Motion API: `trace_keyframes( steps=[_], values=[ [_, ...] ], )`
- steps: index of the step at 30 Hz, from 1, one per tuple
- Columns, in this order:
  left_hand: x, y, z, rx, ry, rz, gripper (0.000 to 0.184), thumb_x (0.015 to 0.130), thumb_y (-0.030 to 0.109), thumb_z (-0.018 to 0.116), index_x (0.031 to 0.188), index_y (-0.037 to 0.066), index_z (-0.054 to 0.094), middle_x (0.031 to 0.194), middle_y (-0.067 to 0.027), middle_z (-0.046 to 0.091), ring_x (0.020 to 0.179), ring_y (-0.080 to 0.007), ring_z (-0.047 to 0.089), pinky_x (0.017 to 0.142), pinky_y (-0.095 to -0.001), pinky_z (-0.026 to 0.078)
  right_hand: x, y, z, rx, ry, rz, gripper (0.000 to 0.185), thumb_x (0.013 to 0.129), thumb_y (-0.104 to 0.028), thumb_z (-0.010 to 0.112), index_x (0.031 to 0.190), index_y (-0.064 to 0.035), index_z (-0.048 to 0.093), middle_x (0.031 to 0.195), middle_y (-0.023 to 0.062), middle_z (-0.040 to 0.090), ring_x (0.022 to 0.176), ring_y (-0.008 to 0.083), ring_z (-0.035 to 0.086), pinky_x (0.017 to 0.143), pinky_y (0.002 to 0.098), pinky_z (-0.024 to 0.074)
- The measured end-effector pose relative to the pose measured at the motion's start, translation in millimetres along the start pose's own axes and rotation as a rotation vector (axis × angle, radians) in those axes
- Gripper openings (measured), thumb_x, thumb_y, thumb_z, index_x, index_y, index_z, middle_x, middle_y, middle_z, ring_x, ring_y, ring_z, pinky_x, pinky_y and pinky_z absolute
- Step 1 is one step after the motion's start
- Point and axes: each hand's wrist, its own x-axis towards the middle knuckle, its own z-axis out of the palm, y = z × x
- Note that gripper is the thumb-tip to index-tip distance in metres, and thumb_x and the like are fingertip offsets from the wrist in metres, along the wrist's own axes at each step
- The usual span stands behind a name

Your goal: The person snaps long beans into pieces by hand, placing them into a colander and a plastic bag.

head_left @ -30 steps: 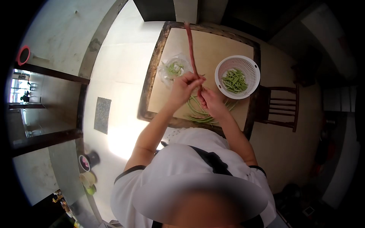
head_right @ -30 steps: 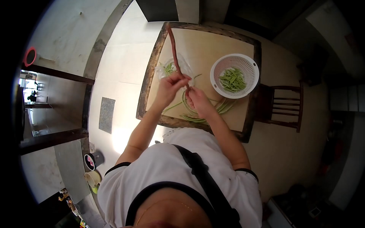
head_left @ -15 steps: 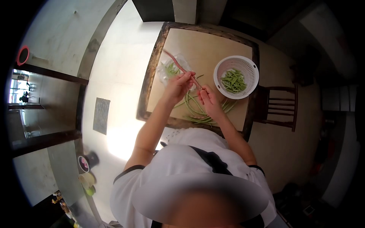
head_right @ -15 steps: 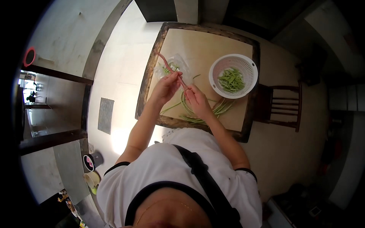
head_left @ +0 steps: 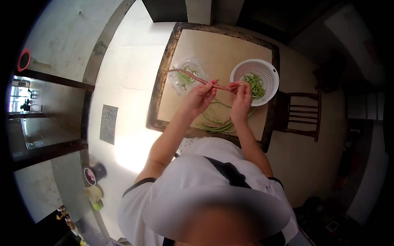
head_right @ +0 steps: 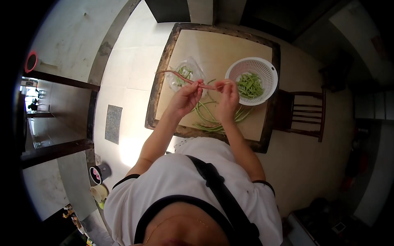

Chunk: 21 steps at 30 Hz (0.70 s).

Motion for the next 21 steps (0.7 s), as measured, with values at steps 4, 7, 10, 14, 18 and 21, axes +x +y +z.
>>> trace_keyframes(
  steps=[4, 7, 10, 14, 18, 21],
  values=[
    [-5.6, 11.2, -13.4, -0.012, -0.064, 0.009, 0.028, 0.084, 0.010, 0.047, 0.108, -0.003, 0.045, 0.083, -0.0040, 0.055, 0.075, -0.0076, 0.054, 0.067, -0.0162, 0.047, 25.5, -14.7, -21.9, 0.454, 0.188, 0.274, 0.020, 0.089, -0.021, 0.037, 0.091, -0.0035, 0.046, 0.072, 0.0011, 0.048, 0.062, 0.0081, 0.045, 0.057, 0.0185, 0.0385],
    [-6.6, 16.6, -13.3, 0.082, -0.091, 0.011, 0.033, 0.084, 0.009, 0.046, 0.115, -0.001, 0.040, 0.084, -0.0038, 0.056, 0.075, -0.0074, 0.054, 0.067, -0.0167, 0.046, 28.4, -17.2, -43.4, 0.106, -0.232, 0.384, 0.015, 0.086, -0.018, 0.044, 0.089, -0.0039, 0.049, 0.074, 0.0005, 0.050, 0.059, 0.0085, 0.046, 0.054, 0.0188, 0.0385],
    [-6.5, 19.4, -8.1, 0.186, -0.054, 0.033, 0.033, 0.085, 0.011, 0.045, 0.116, 0.001, 0.040, 0.085, -0.0021, 0.056, 0.074, -0.0073, 0.052, 0.068, -0.0185, 0.044, 13.7, -33.9, -29.2, -0.458, -0.524, 0.257, 0.009, 0.080, -0.010, 0.052, 0.085, -0.0034, 0.052, 0.073, 0.0008, 0.049, 0.058, 0.0105, 0.048, 0.053, 0.0206, 0.0393],
    [-6.1, 20.8, -6.6, 0.235, -0.069, 0.036, 0.036, 0.083, 0.009, 0.046, 0.118, 0.002, 0.038, 0.086, -0.0030, 0.056, 0.076, -0.0082, 0.053, 0.069, -0.0203, 0.044, 6.4, -43.3, -13.4, -0.545, -0.568, -0.061, 0.012, 0.072, 0.004, 0.056, 0.082, -0.0013, 0.055, 0.069, 0.0005, 0.043, 0.052, 0.0066, 0.040, 0.047, 0.0189, 0.0318],
    [-12.0, 19.0, -4.5, 0.354, -0.081, 0.062, 0.047, 0.079, 0.001, 0.050, 0.122, 0.002, 0.032, 0.086, -0.0039, 0.054, 0.076, -0.0096, 0.053, 0.069, -0.0205, 0.044, 4.1, -37.5, -7.0, -0.640, -0.668, -0.037, 0.012, 0.072, -0.005, 0.059, 0.083, -0.0019, 0.054, 0.075, 0.0079, 0.049, 0.066, 0.0191, 0.055, 0.056, 0.0266, 0.0433],
    [-17.3, 22.8, -12.0, 0.325, -0.101, 0.013, 0.053, 0.076, -0.002, 0.051, 0.124, 0.004, 0.030, 0.086, -0.0037, 0.053, 0.078, -0.0112, 0.053, 0.071, -0.0225, 0.044, 0.9, -34.2, 2.4, -0.573, -0.700, -0.018, 0.011, 0.072, -0.005, 0.058, 0.081, -0.0018, 0.054, 0.075, 0.0090, 0.050, 0.066, 0.0206, 0.056, 0.056, 0.0277, 0.0439]
  ],
)
